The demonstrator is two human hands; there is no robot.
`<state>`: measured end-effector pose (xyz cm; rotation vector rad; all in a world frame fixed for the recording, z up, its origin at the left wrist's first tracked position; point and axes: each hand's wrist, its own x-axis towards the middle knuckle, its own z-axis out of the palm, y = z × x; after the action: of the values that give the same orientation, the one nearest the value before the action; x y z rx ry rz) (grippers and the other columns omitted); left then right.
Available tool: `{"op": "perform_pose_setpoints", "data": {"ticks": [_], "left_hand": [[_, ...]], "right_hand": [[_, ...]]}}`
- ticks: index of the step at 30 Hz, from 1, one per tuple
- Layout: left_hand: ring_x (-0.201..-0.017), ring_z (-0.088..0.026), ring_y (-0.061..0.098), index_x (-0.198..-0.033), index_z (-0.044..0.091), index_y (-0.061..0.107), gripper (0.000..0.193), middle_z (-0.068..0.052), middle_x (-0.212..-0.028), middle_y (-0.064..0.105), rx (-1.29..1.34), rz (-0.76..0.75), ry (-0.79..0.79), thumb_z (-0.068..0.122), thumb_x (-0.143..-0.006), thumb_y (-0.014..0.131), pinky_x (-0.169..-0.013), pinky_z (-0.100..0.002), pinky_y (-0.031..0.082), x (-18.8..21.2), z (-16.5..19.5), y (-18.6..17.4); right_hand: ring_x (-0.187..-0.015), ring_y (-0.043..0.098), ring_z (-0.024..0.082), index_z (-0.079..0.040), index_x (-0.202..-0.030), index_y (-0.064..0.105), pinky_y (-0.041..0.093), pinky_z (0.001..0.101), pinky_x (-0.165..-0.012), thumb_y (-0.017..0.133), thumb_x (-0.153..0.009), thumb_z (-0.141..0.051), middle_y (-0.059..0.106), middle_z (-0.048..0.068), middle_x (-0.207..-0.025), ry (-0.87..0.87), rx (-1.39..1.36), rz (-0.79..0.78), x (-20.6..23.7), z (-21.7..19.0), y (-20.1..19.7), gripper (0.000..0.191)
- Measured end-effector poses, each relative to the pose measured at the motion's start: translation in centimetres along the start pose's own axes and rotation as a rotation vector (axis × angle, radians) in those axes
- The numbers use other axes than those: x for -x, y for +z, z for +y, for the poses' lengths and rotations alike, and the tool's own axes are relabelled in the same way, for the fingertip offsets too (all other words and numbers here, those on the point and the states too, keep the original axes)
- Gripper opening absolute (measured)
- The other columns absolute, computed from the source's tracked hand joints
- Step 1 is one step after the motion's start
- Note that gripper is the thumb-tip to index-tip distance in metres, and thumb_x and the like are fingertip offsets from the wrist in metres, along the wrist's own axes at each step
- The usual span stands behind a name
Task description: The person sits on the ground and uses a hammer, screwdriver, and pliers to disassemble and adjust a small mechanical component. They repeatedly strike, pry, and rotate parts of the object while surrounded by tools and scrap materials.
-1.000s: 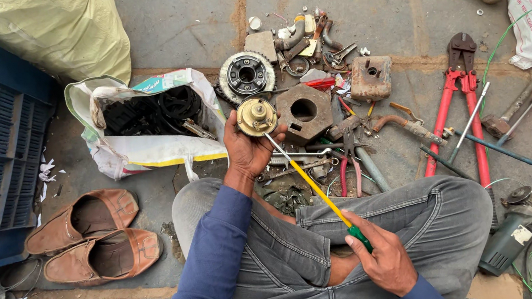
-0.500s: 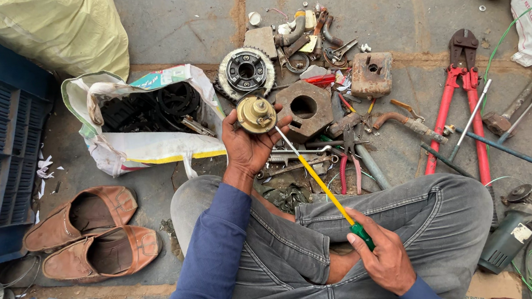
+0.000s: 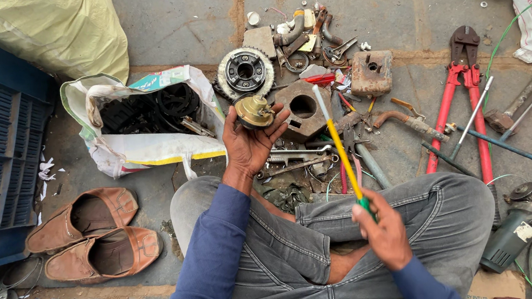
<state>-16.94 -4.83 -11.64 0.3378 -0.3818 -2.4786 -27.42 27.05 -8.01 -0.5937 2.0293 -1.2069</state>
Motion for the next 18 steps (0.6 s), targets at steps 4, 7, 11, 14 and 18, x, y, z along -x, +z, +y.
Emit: {"op": "perform_pose_setpoints", "data": {"ticks": [4, 7, 11, 14, 18], "left_hand": [[-0.124, -0.044, 0.064, -0.143, -0.005, 0.047, 0.084, -0.033, -0.137, 0.059, 0.0, -0.006, -0.011, 0.065, -0.098, 0.046, -0.104, -0.052, 0.055, 0.1, 0.0, 0.2], [-0.123, -0.043, 0.065, -0.142, -0.002, 0.048, 0.08, -0.034, -0.137, 0.059, 0.015, -0.028, -0.025, 0.064, -0.099, 0.044, -0.105, -0.051, 0.055, 0.2, 0.0, 0.4], [-0.119, -0.043, 0.066, -0.141, 0.0, 0.052, 0.073, -0.034, -0.138, 0.059, 0.036, -0.081, -0.035, 0.061, -0.101, 0.042, -0.105, -0.051, 0.055, 0.2, 0.0, 0.5], [-0.118, -0.045, 0.066, -0.14, 0.001, 0.052, 0.07, -0.033, -0.138, 0.059, 0.039, -0.075, -0.039, 0.057, -0.099, 0.044, -0.106, -0.053, 0.054, 0.0, 0.0, 0.2], [-0.117, -0.048, 0.066, -0.141, 0.002, 0.053, 0.072, -0.03, -0.136, 0.061, 0.007, -0.019, -0.037, 0.054, -0.091, 0.046, -0.106, -0.056, 0.052, -0.4, -0.3, 0.0]], "right_hand": [[-0.063, 0.06, 0.016, -0.008, -0.137, 0.058, 0.047, 0.0324, -0.056, 0.061, -0.098, -0.026, 0.066, 0.006, -0.079, -0.049, 0.211, 0.064, -4.6, 0.3, -0.6, 0.043], [-0.073, 0.068, 0.025, -0.011, -0.135, 0.058, 0.053, 0.0407, -0.069, 0.058, -0.098, -0.021, 0.068, 0.013, -0.087, -0.093, 0.639, 0.127, -8.3, 0.0, -1.3, 0.038], [-0.095, 0.068, 0.03, -0.009, -0.129, 0.058, 0.053, 0.0484, -0.085, 0.059, -0.091, -0.012, 0.067, 0.013, -0.114, -0.099, 0.792, 0.189, -11.9, -0.3, -1.1, 0.038], [-0.101, 0.069, 0.032, -0.012, -0.129, 0.057, 0.054, 0.0483, -0.09, 0.058, -0.092, -0.014, 0.069, 0.013, -0.116, 0.066, 0.716, 0.15, -12.9, 0.1, -0.1, 0.037], [-0.108, 0.065, 0.044, -0.01, -0.127, 0.056, 0.052, 0.0537, -0.091, 0.067, -0.086, -0.018, 0.067, 0.021, -0.117, -0.027, 0.689, 0.181, -12.8, 1.0, 1.0, 0.043]]}}
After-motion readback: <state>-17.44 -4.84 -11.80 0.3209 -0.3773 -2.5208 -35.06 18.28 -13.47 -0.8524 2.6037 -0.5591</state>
